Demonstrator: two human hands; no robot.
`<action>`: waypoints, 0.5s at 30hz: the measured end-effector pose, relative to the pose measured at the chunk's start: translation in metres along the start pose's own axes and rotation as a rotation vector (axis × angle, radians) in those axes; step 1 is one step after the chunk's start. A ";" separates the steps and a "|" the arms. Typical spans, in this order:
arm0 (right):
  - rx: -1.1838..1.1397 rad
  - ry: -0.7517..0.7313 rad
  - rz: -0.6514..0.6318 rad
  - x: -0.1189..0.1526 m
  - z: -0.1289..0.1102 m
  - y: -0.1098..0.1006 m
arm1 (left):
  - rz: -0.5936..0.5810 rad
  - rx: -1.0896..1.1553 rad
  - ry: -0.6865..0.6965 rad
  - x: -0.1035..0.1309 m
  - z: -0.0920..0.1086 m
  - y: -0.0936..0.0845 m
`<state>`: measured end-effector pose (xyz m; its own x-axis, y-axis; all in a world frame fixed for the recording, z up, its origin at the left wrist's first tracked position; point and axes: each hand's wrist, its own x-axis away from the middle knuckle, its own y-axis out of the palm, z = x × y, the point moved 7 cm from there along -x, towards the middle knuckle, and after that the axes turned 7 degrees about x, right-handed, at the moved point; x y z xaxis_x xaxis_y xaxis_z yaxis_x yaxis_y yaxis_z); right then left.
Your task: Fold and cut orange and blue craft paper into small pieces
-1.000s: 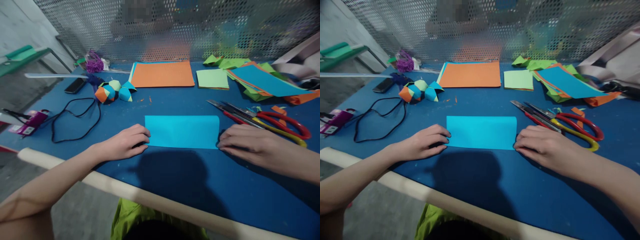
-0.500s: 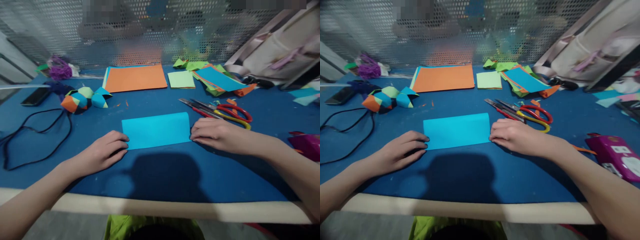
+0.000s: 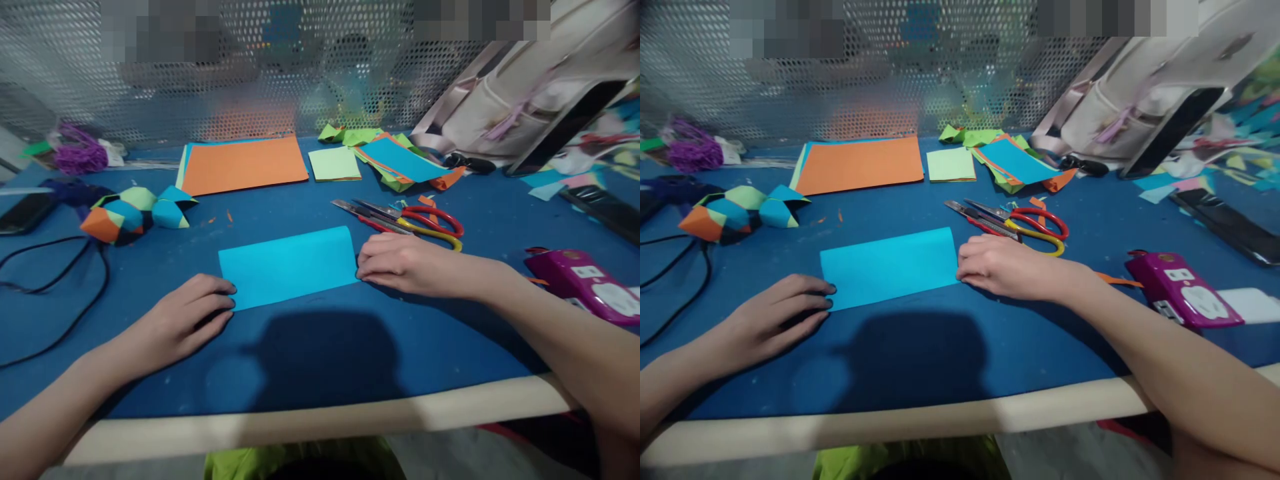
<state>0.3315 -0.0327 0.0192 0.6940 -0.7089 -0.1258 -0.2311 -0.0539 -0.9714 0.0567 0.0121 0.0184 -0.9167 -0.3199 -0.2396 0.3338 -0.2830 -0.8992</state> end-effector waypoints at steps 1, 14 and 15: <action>0.001 0.005 -0.007 0.000 0.000 0.000 | 0.002 0.003 -0.002 0.000 0.000 0.000; -0.162 0.070 -0.096 0.003 0.004 -0.004 | 0.041 0.013 0.001 0.001 -0.001 -0.002; -0.172 0.076 -0.099 0.003 0.004 -0.005 | 0.043 0.016 -0.006 0.001 0.000 -0.002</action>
<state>0.3374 -0.0316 0.0225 0.6671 -0.7449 -0.0091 -0.2816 -0.2408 -0.9288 0.0554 0.0123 0.0201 -0.9002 -0.3376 -0.2752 0.3758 -0.2830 -0.8824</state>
